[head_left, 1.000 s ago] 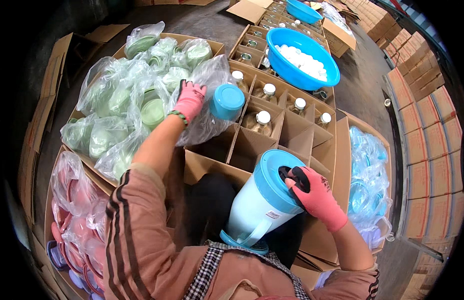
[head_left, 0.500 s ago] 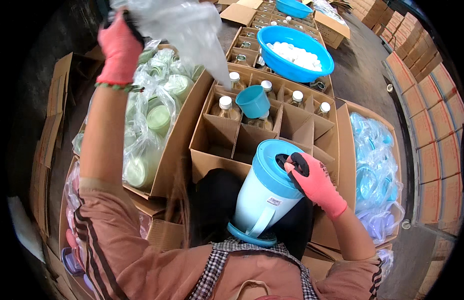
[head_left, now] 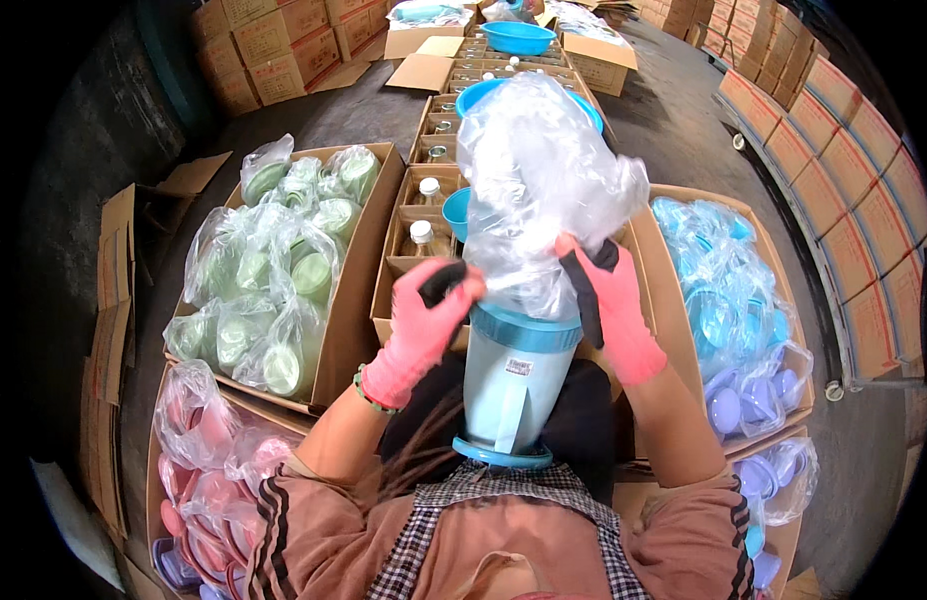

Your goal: The person assembles plastic pitchers by inserting a metal strainer and securing the lid, then wraps each unit in a clear plastic bag. They handle blue, purple, and green pitchers, placing the wrapped units into cardboard boxes.

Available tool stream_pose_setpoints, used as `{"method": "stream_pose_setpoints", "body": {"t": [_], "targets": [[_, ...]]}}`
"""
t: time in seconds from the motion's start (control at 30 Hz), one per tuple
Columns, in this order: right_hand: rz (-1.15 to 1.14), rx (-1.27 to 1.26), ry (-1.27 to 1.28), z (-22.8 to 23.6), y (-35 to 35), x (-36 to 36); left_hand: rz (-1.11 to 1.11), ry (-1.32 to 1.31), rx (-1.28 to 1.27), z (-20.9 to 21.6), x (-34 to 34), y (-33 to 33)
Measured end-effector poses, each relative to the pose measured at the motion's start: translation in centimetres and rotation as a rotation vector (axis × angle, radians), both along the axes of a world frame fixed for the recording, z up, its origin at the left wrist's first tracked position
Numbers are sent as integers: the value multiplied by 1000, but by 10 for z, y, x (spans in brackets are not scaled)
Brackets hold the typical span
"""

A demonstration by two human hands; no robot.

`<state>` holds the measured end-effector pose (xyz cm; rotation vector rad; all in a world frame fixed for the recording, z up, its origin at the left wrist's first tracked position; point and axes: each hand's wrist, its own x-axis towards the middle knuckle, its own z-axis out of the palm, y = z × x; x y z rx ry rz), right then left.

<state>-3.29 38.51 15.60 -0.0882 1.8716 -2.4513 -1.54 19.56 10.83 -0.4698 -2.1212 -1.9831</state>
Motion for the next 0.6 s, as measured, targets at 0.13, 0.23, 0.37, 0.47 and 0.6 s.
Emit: {"method": "stream_pose_setpoints", "body": {"t": [0.13,0.23,0.37,0.47,0.6], "targets": [[-71,303,-32,-36,10,32,229,54,-18,-7,-23,14],[387,534,-85,2,21,58,162,182,-90,-9,-47,-6],[560,740,313,0,68,41,1,-4,730,-20,-89,-54],[148,1055,725,-18,89,-5,-34,-204,1042,-24,-101,-46],[-6,1854,626,-116,108,-82,430,-123,539,-170,-161,-28]]}}
